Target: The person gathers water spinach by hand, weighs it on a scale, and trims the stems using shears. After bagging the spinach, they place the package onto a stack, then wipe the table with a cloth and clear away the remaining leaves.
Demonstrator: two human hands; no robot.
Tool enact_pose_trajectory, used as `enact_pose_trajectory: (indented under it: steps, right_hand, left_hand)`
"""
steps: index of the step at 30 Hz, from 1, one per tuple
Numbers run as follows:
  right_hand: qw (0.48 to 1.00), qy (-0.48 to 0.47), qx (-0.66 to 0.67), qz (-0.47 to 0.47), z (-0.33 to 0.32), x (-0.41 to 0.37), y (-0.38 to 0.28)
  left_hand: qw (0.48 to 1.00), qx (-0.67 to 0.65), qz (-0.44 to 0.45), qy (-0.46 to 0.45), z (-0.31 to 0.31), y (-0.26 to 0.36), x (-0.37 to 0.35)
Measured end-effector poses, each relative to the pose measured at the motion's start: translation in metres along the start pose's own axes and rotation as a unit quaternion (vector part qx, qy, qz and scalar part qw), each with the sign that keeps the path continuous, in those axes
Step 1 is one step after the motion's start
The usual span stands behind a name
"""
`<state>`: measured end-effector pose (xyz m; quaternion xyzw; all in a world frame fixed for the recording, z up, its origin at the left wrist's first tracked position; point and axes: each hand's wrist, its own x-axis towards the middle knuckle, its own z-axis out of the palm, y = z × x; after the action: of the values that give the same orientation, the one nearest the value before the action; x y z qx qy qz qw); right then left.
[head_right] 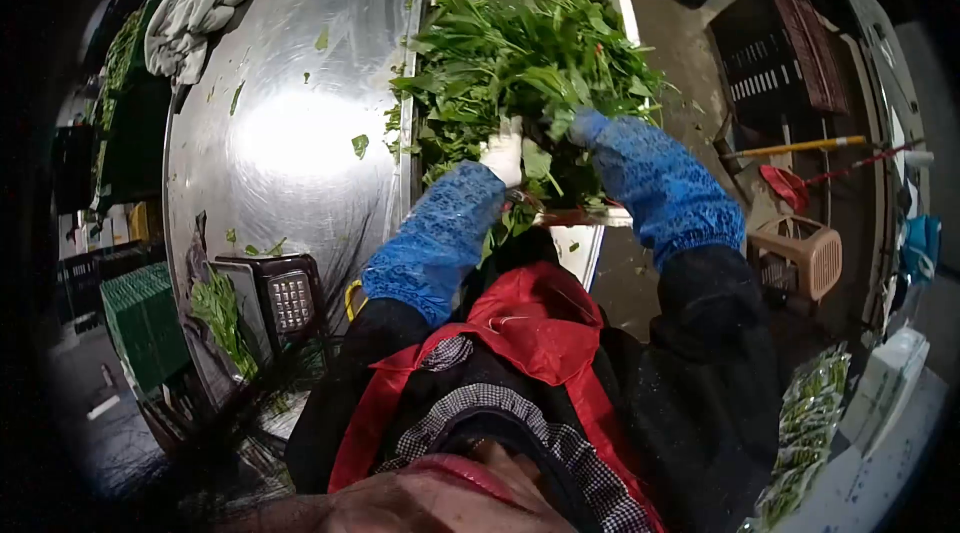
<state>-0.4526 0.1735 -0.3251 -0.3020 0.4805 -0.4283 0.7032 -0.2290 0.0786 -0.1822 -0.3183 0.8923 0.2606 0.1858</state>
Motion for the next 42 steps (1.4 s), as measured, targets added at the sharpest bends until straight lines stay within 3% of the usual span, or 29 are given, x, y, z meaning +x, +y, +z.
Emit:
enact_pose_trajectory:
  steps: [1, 2, 3, 4, 5, 6, 9, 10, 12, 14, 15, 16, 18, 20, 22, 24, 26, 28, 29, 30, 31, 32, 34, 39, 40, 42]
  right_hand:
    - [0.967, 0.024, -0.249, -0.046, 0.011, 0.014, -0.056]
    - [0.872, 0.043, -0.482, -0.079, 0.022, 0.005, -0.106]
    - [0.718, 0.056, -0.686, -0.104, 0.067, -0.030, -0.136]
    - [0.755, 0.046, -0.643, -0.120, 0.088, -0.051, -0.172]
    - [0.789, 0.034, -0.598, -0.137, 0.105, -0.072, -0.199]
    - [0.793, 0.053, -0.590, -0.145, 0.109, -0.086, -0.216]
    - [0.836, 0.105, -0.525, -0.122, 0.119, -0.124, -0.258]
    - [0.903, 0.077, -0.388, -0.167, 0.123, -0.134, -0.264]
    - [0.900, 0.151, -0.369, -0.173, 0.059, -0.097, -0.228]
    - [0.722, 0.266, -0.638, -0.017, 0.108, -0.115, -0.232]
    - [0.751, 0.273, -0.593, -0.093, 0.097, -0.121, -0.223]
    - [0.776, 0.274, -0.543, -0.167, 0.086, -0.128, -0.210]
    - [0.836, 0.302, -0.431, -0.154, 0.070, -0.165, -0.219]
    - [0.889, 0.255, -0.312, -0.220, 0.014, -0.204, -0.218]
    - [0.871, 0.355, -0.262, -0.218, -0.033, -0.251, -0.215]
    - [0.921, 0.299, -0.024, -0.249, -0.098, -0.303, -0.205]
    - [0.925, 0.288, 0.102, -0.226, -0.146, -0.368, -0.200]
    - [0.896, 0.289, 0.163, -0.295, -0.195, -0.419, -0.178]
    - [0.873, 0.362, 0.213, -0.248, -0.226, -0.439, -0.165]
    - [0.865, 0.405, 0.126, -0.267, -0.253, -0.457, -0.151]
    - [0.845, 0.416, 0.265, -0.206, -0.295, -0.477, -0.129]
    - [0.844, 0.389, 0.319, -0.188, -0.329, -0.491, -0.112]
    - [0.798, 0.493, 0.312, -0.151, -0.342, -0.506, -0.111]
    - [0.854, 0.402, 0.282, -0.170, -0.459, -0.488, -0.060]
    - [0.841, 0.435, 0.286, -0.150, -0.462, -0.466, -0.076]
    - [0.852, 0.389, 0.330, -0.120, -0.418, -0.424, -0.145]
  left_hand:
    - [0.997, -0.005, 0.012, 0.076, -0.013, 0.007, -0.016]
    - [0.981, -0.153, 0.115, -0.033, 0.031, -0.035, 0.033]
    - [0.990, -0.066, 0.095, 0.078, -0.012, -0.019, -0.006]
    - [0.994, -0.008, 0.049, 0.094, -0.026, -0.015, -0.020]
    - [0.978, -0.038, 0.122, 0.167, -0.025, -0.030, -0.011]
    - [0.974, -0.125, 0.147, 0.118, -0.045, -0.032, -0.021]
    - [0.989, -0.078, 0.094, 0.089, -0.102, -0.009, -0.072]
    - [0.977, -0.113, 0.124, 0.135, -0.096, -0.024, -0.066]
    - [0.972, -0.027, 0.066, 0.226, -0.096, -0.012, -0.071]
    - [0.993, 0.059, -0.011, 0.106, -0.099, 0.006, -0.073]
    - [0.993, 0.082, -0.036, 0.076, -0.101, 0.015, -0.073]
    - [0.988, 0.065, -0.018, 0.135, -0.096, 0.016, -0.068]
    - [0.983, 0.096, -0.063, 0.142, -0.099, 0.027, -0.061]
    - [0.973, 0.068, -0.018, 0.222, -0.082, 0.021, -0.046]
    - [0.955, 0.095, -0.018, 0.282, -0.084, 0.051, -0.050]
    - [0.906, 0.095, 0.004, 0.413, -0.055, 0.063, -0.037]
    - [0.905, 0.090, -0.100, 0.403, -0.037, 0.098, -0.031]
    - [0.914, 0.013, -0.174, 0.365, -0.021, 0.122, -0.014]
    - [0.910, -0.003, -0.197, 0.365, -0.007, 0.122, 0.000]
    - [0.914, 0.018, -0.229, 0.335, 0.006, 0.119, 0.015]
    - [0.915, 0.038, -0.264, 0.302, 0.013, 0.123, 0.022]
    - [0.918, 0.021, -0.309, 0.247, 0.019, 0.124, 0.031]
    - [0.921, 0.022, -0.329, 0.205, 0.029, 0.113, 0.047]
    - [0.925, -0.009, -0.357, 0.129, 0.026, 0.090, 0.070]
    - [0.928, -0.003, -0.344, 0.142, 0.025, 0.085, 0.071]
    - [0.930, -0.029, -0.328, 0.165, 0.033, 0.070, 0.073]
